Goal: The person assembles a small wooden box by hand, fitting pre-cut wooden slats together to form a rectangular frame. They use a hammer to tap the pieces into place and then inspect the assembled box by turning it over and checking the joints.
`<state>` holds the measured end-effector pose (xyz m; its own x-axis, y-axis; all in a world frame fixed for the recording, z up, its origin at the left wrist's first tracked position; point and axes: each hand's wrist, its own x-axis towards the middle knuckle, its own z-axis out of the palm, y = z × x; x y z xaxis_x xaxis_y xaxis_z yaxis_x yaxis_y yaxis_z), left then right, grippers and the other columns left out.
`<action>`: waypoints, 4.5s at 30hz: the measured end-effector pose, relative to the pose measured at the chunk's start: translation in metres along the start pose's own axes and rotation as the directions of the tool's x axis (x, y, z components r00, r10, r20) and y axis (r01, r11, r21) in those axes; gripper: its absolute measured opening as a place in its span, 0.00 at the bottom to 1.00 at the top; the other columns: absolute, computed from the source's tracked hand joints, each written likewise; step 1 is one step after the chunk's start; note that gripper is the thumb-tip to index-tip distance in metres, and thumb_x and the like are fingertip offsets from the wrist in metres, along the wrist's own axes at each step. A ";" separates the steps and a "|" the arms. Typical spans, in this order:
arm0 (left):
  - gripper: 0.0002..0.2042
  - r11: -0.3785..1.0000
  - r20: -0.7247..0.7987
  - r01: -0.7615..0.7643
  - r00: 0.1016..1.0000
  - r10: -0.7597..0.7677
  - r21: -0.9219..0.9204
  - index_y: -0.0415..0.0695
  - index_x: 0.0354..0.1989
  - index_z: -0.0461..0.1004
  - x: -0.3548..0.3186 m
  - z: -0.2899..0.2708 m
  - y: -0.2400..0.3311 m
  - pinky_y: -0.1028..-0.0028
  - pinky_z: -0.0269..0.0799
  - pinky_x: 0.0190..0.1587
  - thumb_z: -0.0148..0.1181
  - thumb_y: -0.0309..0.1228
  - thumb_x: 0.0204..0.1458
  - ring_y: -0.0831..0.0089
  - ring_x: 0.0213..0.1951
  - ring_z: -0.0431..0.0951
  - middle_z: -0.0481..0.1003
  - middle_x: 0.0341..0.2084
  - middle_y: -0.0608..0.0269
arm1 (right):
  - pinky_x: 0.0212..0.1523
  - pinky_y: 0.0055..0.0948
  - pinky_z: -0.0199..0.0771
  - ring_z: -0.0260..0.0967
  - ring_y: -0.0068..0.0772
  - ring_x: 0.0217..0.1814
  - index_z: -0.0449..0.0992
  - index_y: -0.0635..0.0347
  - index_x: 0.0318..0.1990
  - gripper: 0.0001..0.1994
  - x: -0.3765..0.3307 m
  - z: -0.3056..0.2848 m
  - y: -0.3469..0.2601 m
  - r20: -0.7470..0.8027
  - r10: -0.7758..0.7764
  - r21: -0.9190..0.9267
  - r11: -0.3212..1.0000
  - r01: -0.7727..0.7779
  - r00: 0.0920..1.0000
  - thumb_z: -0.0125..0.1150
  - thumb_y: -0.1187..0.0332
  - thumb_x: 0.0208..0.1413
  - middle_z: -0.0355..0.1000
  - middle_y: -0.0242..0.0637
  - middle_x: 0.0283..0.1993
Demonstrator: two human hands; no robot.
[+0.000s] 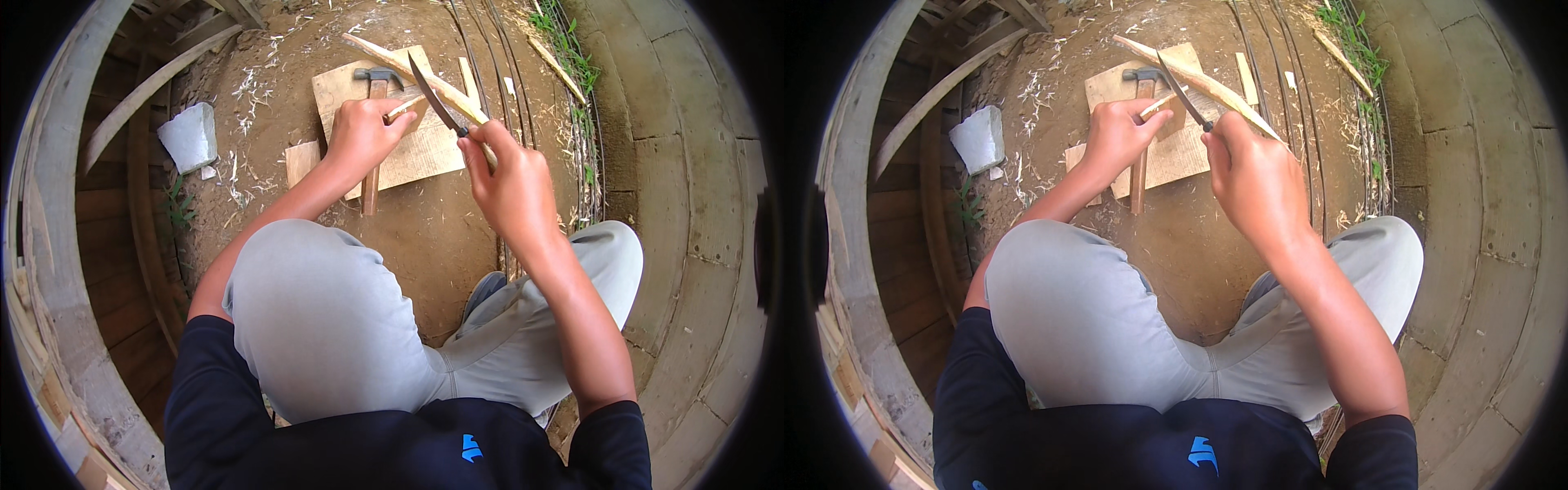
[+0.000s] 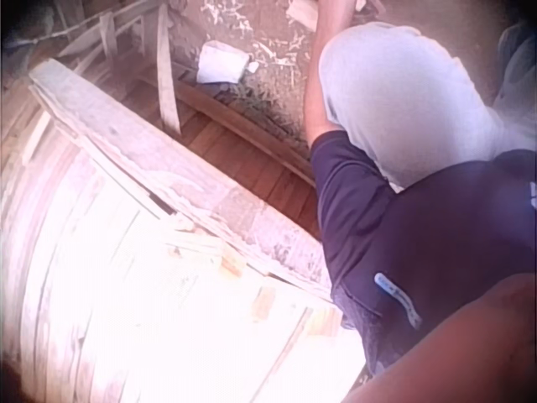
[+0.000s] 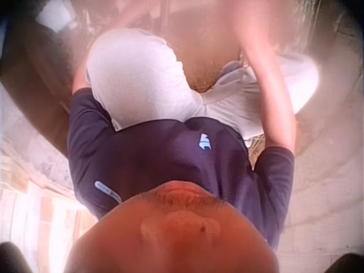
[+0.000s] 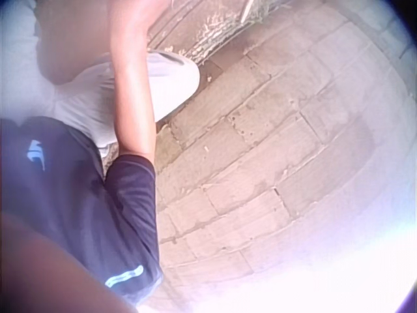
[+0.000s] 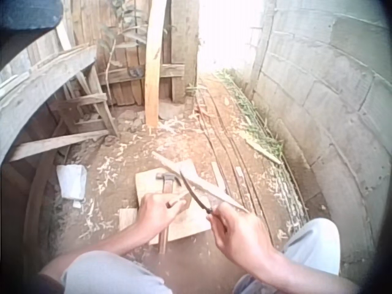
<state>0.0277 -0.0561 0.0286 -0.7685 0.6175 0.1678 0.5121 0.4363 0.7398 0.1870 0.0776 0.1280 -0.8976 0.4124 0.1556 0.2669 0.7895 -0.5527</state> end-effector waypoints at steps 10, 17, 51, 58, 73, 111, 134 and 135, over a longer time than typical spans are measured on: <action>0.14 1.000 0.024 0.018 1.000 -0.017 -0.013 0.43 0.41 0.85 0.000 -0.001 0.002 0.70 0.69 0.23 0.69 0.39 0.50 0.74 0.15 0.72 0.72 0.11 0.57 | 0.27 0.53 0.71 0.73 0.61 0.27 0.70 0.61 0.32 0.09 -0.004 -0.001 -0.005 0.026 0.029 -0.031 0.999 -0.028 0.999 0.61 0.67 0.60 0.72 0.53 0.21; 0.15 1.000 0.020 0.029 0.999 -0.029 0.005 0.43 0.41 0.85 0.000 -0.001 0.004 0.70 0.69 0.23 0.69 0.39 0.50 0.74 0.15 0.73 0.72 0.10 0.57 | 0.28 0.54 0.72 0.73 0.62 0.27 0.70 0.61 0.33 0.08 -0.007 -0.005 -0.011 0.048 0.061 -0.050 0.997 -0.058 0.997 0.59 0.67 0.60 0.72 0.54 0.22; 0.31 0.920 0.863 0.341 0.385 -0.326 0.195 0.36 0.40 0.78 0.038 -0.100 0.103 0.72 0.78 0.25 0.39 0.55 0.67 0.68 0.20 0.80 0.80 0.25 0.55 | 0.33 0.55 0.76 0.76 0.63 0.30 0.73 0.67 0.33 0.05 0.008 -0.019 -0.037 0.133 0.134 -0.118 0.986 -0.119 0.982 0.55 0.73 0.55 0.73 0.61 0.24; 0.37 0.787 0.830 0.496 0.207 -0.519 0.368 0.31 0.44 0.77 0.047 -0.094 0.140 0.68 0.82 0.27 0.30 0.56 0.67 0.63 0.22 0.81 0.80 0.28 0.47 | 0.37 0.56 0.76 0.75 0.69 0.34 0.70 0.74 0.36 0.09 0.006 -0.027 -0.036 0.174 0.159 0.049 0.984 -0.170 0.972 0.54 0.74 0.55 0.74 0.66 0.29; 0.26 0.669 0.742 0.708 0.319 -0.590 0.227 0.31 0.40 0.79 0.021 -0.056 0.142 0.69 0.82 0.24 0.46 0.47 0.62 0.64 0.23 0.83 0.81 0.32 0.48 | 0.39 0.45 0.82 0.78 0.62 0.41 0.61 0.72 0.42 0.18 -0.005 -0.027 -0.028 0.320 0.150 0.280 0.928 -0.245 0.935 0.65 0.76 0.51 0.71 0.64 0.42; 0.20 0.907 0.658 -0.011 0.692 -0.297 0.420 0.38 0.43 0.65 0.026 -0.087 0.070 0.48 0.67 0.45 0.37 0.45 0.69 0.38 0.43 0.74 0.74 0.37 0.35 | 0.37 0.46 0.75 0.76 0.56 0.36 0.83 0.54 0.44 0.10 0.058 0.107 0.054 -0.041 0.207 0.365 0.914 -0.178 0.977 0.66 0.66 0.55 0.76 0.54 0.34; 0.19 0.901 0.626 -0.131 0.760 -0.177 0.413 0.35 0.43 0.70 -0.007 -0.096 0.053 0.50 0.76 0.42 0.39 0.39 0.69 0.46 0.37 0.81 0.79 0.32 0.42 | 0.58 0.51 0.68 0.69 0.66 0.55 0.64 0.70 0.53 0.21 0.061 0.104 0.119 0.293 0.350 -0.373 0.899 -0.231 0.890 0.52 0.63 0.59 0.71 0.66 0.52; 0.19 0.900 0.628 -0.125 0.756 -0.185 0.417 0.35 0.43 0.70 -0.008 -0.096 0.052 0.50 0.76 0.42 0.39 0.39 0.69 0.46 0.37 0.81 0.79 0.33 0.42 | 0.58 0.51 0.68 0.70 0.66 0.54 0.65 0.71 0.52 0.20 0.066 0.098 0.113 0.321 0.372 -0.336 0.905 -0.262 0.871 0.53 0.62 0.59 0.72 0.66 0.51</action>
<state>0.0237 -0.1015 0.1285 -0.4347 0.7969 -0.4196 0.7173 0.5881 0.3737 0.1233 0.1491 -0.0044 -0.7953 0.5065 -0.3331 0.5946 0.7587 -0.2660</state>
